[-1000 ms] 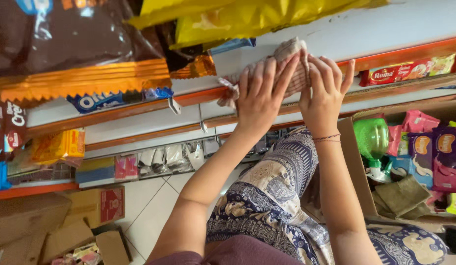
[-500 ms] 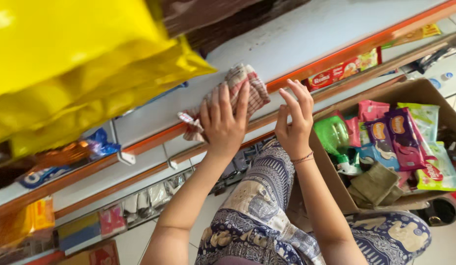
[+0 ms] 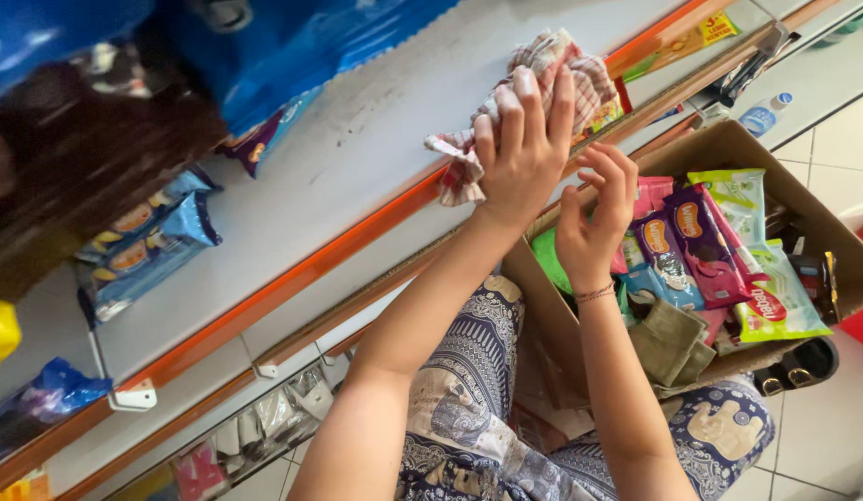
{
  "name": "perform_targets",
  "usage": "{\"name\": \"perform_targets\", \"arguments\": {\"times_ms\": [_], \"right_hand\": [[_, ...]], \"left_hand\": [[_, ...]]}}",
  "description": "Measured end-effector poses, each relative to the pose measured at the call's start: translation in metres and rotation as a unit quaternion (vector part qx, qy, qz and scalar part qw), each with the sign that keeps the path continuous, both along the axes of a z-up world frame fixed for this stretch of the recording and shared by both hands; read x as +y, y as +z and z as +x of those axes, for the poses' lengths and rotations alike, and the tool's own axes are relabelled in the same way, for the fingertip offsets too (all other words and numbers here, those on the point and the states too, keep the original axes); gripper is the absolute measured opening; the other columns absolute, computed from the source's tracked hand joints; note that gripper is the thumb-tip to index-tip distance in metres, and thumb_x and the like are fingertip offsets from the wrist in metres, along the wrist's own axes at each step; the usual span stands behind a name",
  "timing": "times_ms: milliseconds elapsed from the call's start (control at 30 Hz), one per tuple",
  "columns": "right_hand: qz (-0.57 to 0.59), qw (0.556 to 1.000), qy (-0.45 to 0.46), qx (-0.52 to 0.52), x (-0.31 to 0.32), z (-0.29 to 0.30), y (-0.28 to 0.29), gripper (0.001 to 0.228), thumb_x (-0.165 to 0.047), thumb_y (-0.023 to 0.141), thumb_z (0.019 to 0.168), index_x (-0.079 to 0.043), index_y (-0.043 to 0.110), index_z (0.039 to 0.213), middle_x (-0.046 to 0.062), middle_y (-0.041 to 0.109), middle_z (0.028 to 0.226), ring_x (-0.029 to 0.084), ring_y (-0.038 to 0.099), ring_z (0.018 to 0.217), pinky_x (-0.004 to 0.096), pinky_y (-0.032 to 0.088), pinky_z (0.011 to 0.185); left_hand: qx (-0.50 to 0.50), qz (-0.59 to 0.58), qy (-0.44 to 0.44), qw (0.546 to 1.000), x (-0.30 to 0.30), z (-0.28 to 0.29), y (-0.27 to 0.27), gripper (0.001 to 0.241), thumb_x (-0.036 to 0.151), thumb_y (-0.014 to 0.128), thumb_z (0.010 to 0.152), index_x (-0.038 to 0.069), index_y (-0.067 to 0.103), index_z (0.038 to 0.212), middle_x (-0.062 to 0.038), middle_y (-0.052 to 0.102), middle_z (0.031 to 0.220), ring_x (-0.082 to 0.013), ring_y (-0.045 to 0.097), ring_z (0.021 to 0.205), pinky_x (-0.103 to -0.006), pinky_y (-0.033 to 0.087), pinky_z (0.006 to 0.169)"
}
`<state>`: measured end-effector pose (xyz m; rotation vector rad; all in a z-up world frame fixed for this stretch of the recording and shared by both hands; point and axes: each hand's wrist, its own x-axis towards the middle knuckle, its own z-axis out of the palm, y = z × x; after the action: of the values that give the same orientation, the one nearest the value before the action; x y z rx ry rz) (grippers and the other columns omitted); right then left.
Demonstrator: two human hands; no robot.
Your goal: The person wipes a shelf with a cloth and then uses a handheld scanner to scan individual snack packages from a box, placing them onto the shelf or back into the box.
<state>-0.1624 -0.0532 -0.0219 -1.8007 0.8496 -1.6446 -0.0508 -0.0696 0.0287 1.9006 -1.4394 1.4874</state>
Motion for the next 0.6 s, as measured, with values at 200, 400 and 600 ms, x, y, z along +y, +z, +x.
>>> {"name": "perform_targets", "arguments": {"times_ms": [200, 400, 600], "right_hand": [[0.017, 0.999, 0.01, -0.046, -0.02, -0.018, -0.008, 0.042, 0.012, 0.058, 0.1, -0.001, 0.055, 0.14, 0.01, 0.048, 0.143, 0.019, 0.064, 0.118, 0.028, 0.055, 0.098], [0.059, 0.996, 0.02, -0.066, -0.008, -0.034, -0.026, 0.042, 0.012, 0.057, 0.099, 0.001, 0.052, 0.14, 0.01, 0.046, 0.144, 0.017, 0.064, 0.115, 0.03, 0.055, 0.101], [0.068, 0.997, 0.014, -0.036, -0.001, -0.04, -0.035, 0.046, 0.014, 0.056, 0.095, 0.001, 0.053, 0.138, 0.011, 0.048, 0.142, 0.018, 0.064, 0.115, 0.029, 0.055, 0.099]], "left_hand": [[0.02, -0.047, -0.023, 0.998, -0.065, -0.036, -0.006, 0.035, 0.024, 0.058, 0.108, 0.014, 0.06, 0.141, -0.01, 0.065, 0.128, -0.0236, 0.061, 0.114, -0.0424, 0.041, 0.099], [0.02, 0.034, -0.042, 0.998, -0.082, -0.046, -0.001, 0.037, 0.025, 0.059, 0.11, 0.011, 0.056, 0.145, -0.009, 0.061, 0.124, -0.0256, 0.059, 0.114, -0.0447, 0.042, 0.1], [0.066, 0.038, -0.114, 0.991, -0.027, -0.013, -0.008, 0.061, 0.021, 0.066, 0.112, 0.026, 0.033, 0.164, -0.009, 0.057, 0.144, -0.0226, 0.052, 0.129, -0.0409, 0.039, 0.108]]}}
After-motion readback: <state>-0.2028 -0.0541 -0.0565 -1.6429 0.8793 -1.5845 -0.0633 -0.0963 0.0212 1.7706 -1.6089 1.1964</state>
